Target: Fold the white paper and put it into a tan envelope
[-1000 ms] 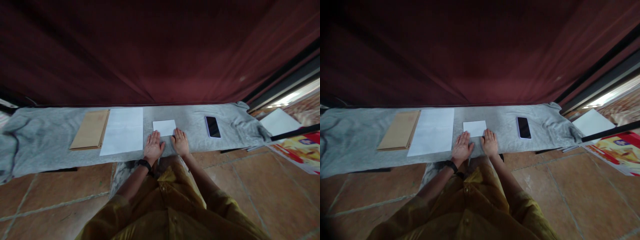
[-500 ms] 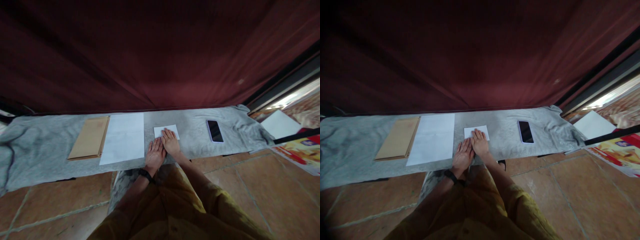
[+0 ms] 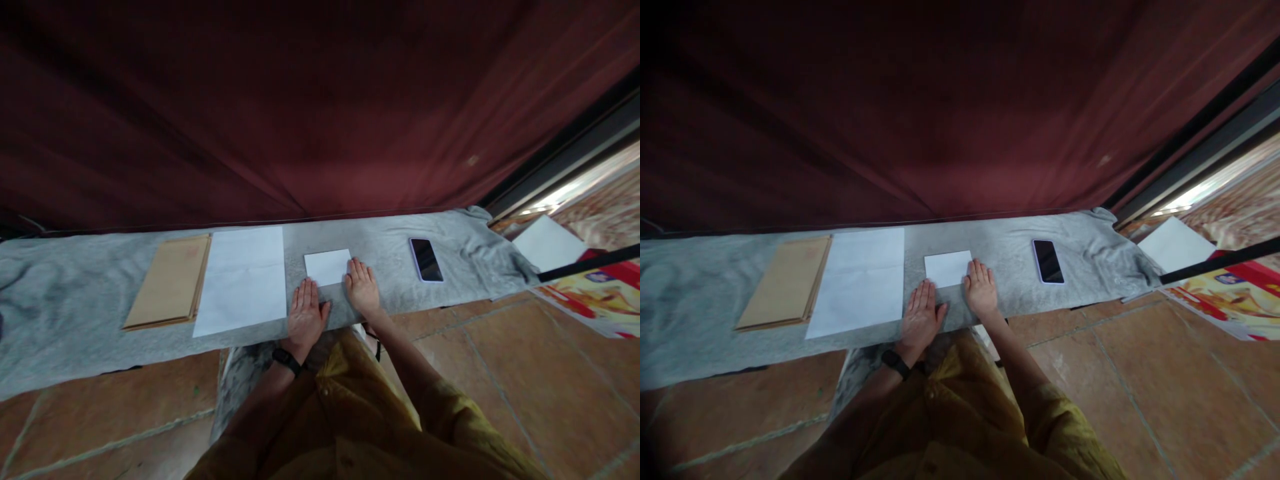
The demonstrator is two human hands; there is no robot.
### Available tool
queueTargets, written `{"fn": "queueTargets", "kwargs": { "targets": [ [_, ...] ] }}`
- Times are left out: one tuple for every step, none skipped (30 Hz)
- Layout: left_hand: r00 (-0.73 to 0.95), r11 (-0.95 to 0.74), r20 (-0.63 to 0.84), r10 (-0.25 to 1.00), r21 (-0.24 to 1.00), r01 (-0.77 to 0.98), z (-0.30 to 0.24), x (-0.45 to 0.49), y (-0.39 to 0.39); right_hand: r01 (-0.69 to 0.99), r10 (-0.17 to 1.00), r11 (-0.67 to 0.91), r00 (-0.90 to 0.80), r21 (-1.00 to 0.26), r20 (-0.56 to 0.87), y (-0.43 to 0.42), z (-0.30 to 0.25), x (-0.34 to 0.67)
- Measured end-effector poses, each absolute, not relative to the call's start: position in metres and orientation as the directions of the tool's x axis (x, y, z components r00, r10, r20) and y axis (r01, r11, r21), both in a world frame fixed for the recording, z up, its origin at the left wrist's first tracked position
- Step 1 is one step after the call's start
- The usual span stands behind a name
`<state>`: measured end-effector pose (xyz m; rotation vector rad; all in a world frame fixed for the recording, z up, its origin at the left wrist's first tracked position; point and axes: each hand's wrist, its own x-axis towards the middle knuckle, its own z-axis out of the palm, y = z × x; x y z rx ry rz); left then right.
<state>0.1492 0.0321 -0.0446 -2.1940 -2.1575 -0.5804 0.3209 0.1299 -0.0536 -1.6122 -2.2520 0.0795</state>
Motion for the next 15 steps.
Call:
{"fn": "queueTargets", "kwargs": {
  "targets": [
    [-0.025,-0.046,0.267,0.963,0.256,0.966,-0.044,0.149,0.031,0.903,0.926,0.34,-0.272,-0.264,0.263,0.13,-0.053,0.322],
    [-0.03,-0.043,0.265,0.964,0.265,0.963,-0.043,0.148,0.031,0.901,0.928,0.334,-0.262,-0.276,0.265,0.13,-0.053,0.323],
    [-0.031,-0.044,0.263,0.964,0.275,0.96,-0.041,0.147,0.033,0.898,0.929,0.329,-0.253,-0.292,0.27,0.131,-0.052,0.323],
    [-0.027,-0.05,0.261,0.965,0.284,0.957,-0.038,0.146,0.036,0.891,0.928,0.33,-0.247,-0.31,0.279,0.132,-0.05,0.322],
    [-0.018,-0.061,0.26,0.965,0.291,0.955,-0.035,0.145,0.04,0.881,0.924,0.342,-0.251,-0.326,0.29,0.134,-0.048,0.321],
    [-0.006,-0.074,0.259,0.966,0.296,0.952,-0.031,0.145,0.047,0.868,0.916,0.363,-0.265,-0.34,0.301,0.136,-0.045,0.318],
    [0.006,-0.086,0.26,0.966,0.296,0.951,-0.027,0.145,0.055,0.85,0.905,0.393,-0.291,-0.35,0.31,0.138,-0.043,0.315],
    [0.01,-0.089,0.258,0.966,0.294,0.952,-0.023,0.145,0.064,0.831,0.892,0.429,-0.327,-0.355,0.314,0.141,-0.04,0.31],
    [0.013,-0.088,0.251,0.968,0.287,0.954,-0.019,0.145,0.075,0.812,0.878,0.463,-0.364,-0.357,0.31,0.144,-0.037,0.304],
    [0.007,-0.076,0.241,0.971,0.279,0.957,-0.016,0.145,0.085,0.797,0.867,0.488,-0.396,-0.356,0.301,0.146,-0.035,0.298],
    [0.004,-0.067,0.228,0.974,0.27,0.96,-0.015,0.145,0.095,0.788,0.86,0.504,-0.422,-0.353,0.286,0.149,-0.033,0.292],
    [0.003,-0.06,0.213,0.977,0.26,0.964,-0.015,0.146,0.105,0.785,0.856,0.514,-0.441,-0.346,0.27,0.151,-0.033,0.287],
    [0.003,-0.054,0.198,0.98,0.249,0.967,-0.016,0.146,0.113,0.785,0.854,0.519,-0.455,-0.338,0.253,0.153,-0.033,0.282],
    [-0.001,-0.043,0.181,0.984,0.237,0.971,-0.018,0.146,0.119,0.789,0.854,0.519,-0.462,-0.329,0.239,0.154,-0.035,0.278],
    [-0.008,-0.03,0.163,0.987,0.227,0.973,-0.021,0.146,0.123,0.794,0.855,0.517,-0.465,-0.319,0.228,0.156,-0.037,0.276]
  ]
}}
